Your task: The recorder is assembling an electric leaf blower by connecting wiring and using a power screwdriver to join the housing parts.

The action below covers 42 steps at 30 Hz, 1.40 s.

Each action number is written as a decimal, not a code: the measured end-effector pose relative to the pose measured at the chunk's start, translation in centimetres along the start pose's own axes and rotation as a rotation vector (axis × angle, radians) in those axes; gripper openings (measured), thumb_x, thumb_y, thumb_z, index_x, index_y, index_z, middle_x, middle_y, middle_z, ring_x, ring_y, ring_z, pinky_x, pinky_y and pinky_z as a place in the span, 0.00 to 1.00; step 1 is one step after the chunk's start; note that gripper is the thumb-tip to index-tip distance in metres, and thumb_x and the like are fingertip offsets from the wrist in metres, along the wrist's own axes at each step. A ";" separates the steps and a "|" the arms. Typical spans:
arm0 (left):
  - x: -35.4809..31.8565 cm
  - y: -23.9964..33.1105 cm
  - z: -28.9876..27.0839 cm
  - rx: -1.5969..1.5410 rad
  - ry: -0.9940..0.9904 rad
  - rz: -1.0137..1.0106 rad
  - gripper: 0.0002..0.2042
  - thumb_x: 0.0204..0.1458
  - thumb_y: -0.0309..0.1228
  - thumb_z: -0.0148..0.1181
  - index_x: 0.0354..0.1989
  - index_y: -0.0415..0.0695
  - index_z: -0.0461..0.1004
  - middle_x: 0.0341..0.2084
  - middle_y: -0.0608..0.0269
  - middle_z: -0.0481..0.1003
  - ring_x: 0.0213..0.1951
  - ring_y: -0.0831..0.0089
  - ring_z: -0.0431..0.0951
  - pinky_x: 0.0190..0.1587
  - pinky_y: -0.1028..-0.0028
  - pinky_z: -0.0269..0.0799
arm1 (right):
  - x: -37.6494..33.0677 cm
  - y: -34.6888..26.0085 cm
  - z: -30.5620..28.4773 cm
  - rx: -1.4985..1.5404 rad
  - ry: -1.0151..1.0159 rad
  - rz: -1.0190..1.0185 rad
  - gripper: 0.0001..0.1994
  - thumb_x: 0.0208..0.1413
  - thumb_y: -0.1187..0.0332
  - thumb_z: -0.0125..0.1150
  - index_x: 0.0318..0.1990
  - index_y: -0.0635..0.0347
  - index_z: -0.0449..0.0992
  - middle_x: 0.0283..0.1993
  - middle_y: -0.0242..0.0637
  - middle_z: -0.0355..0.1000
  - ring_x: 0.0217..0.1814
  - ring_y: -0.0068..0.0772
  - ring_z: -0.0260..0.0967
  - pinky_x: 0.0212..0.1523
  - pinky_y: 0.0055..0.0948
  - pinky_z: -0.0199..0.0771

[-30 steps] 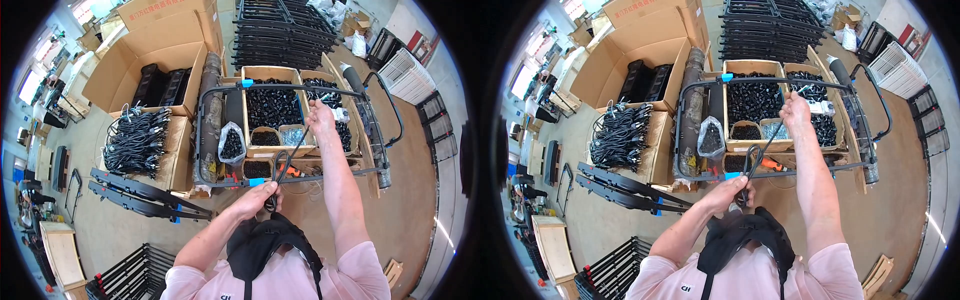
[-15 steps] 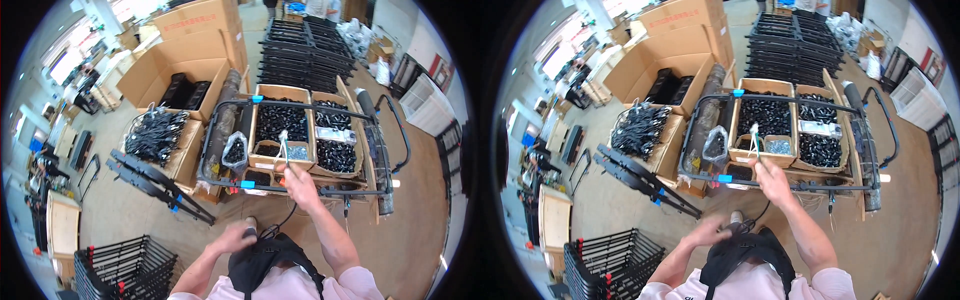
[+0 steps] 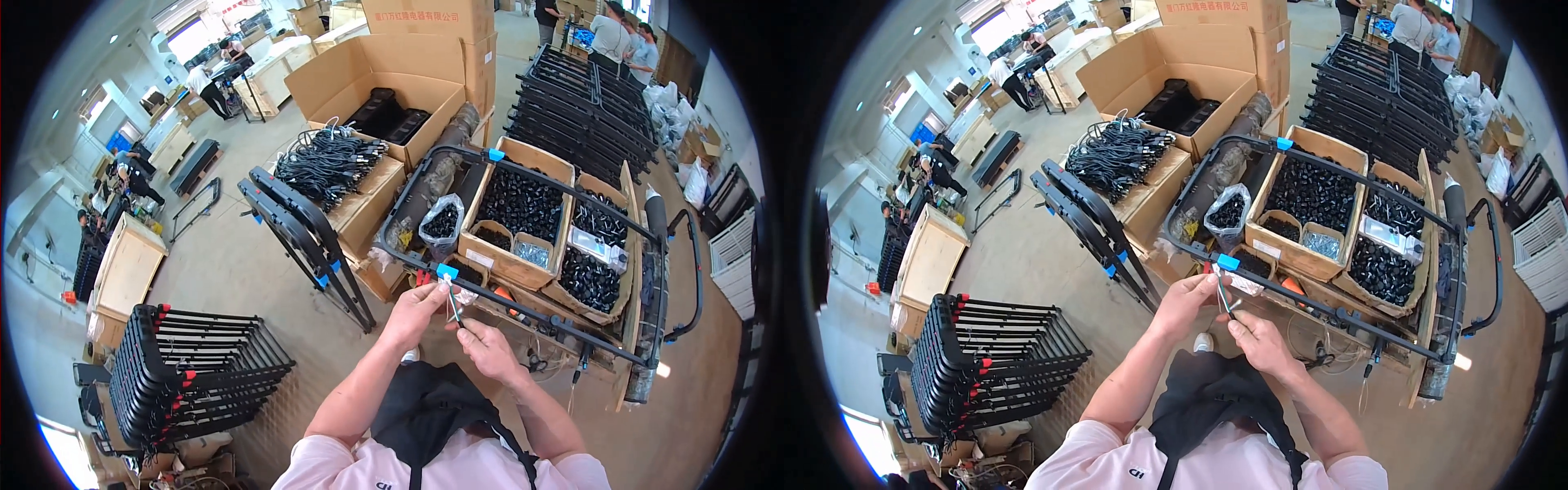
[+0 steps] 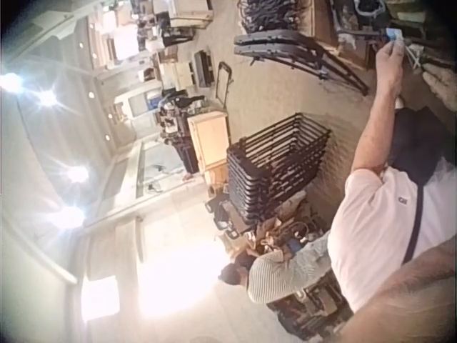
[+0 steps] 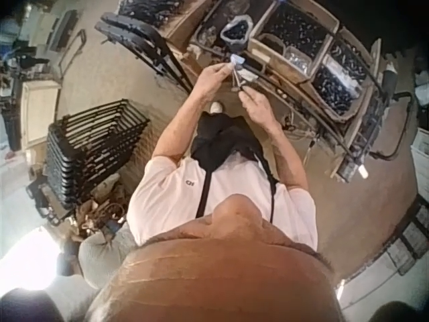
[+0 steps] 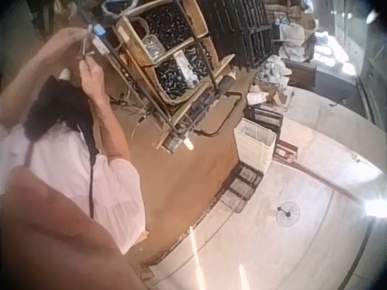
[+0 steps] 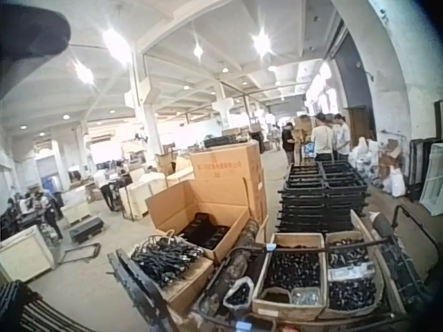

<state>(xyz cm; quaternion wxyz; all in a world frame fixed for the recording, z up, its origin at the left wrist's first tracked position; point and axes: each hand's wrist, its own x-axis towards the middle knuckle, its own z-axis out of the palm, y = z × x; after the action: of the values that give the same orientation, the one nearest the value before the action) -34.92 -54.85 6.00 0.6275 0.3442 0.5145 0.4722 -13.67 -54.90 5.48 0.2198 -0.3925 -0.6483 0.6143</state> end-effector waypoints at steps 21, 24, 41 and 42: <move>9.5 -9.6 -14.4 0.053 0.093 -0.225 0.15 0.74 0.37 0.52 0.54 0.37 0.77 0.38 0.61 0.82 0.39 0.76 0.80 0.44 0.74 0.75 | 13.8 11.1 9.2 -0.433 0.101 0.032 0.14 0.71 0.58 0.55 0.55 0.50 0.81 0.37 0.53 0.79 0.42 0.62 0.78 0.42 0.54 0.76; 11.6 -11.6 -17.4 0.127 0.151 -0.173 0.15 0.72 0.37 0.54 0.47 0.36 0.81 0.37 0.63 0.85 0.35 0.79 0.81 0.38 0.73 0.76 | 16.2 11.0 10.6 -0.443 0.110 0.076 0.14 0.71 0.58 0.55 0.55 0.50 0.80 0.37 0.54 0.79 0.42 0.63 0.78 0.41 0.56 0.76; 14.7 -9.9 -18.2 0.520 0.134 0.010 0.13 0.71 0.34 0.53 0.46 0.40 0.81 0.27 0.61 0.82 0.26 0.74 0.81 0.32 0.69 0.77 | 19.9 12.1 12.7 -0.398 0.210 0.186 0.15 0.70 0.61 0.56 0.57 0.57 0.79 0.42 0.58 0.79 0.47 0.65 0.78 0.45 0.55 0.77; 14.7 -9.6 -18.2 0.428 0.099 0.026 0.13 0.71 0.34 0.52 0.47 0.40 0.82 0.26 0.62 0.81 0.26 0.75 0.80 0.31 0.69 0.78 | 19.9 12.3 12.8 -0.370 0.217 0.201 0.15 0.70 0.62 0.56 0.56 0.58 0.79 0.43 0.59 0.79 0.47 0.65 0.78 0.45 0.54 0.77</move>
<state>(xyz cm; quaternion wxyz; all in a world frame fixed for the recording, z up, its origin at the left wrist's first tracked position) -49.95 -44.90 -11.75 0.5080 0.4523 0.6288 0.3767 -32.40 -48.10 -12.30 0.1502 -0.5523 -0.6802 0.4579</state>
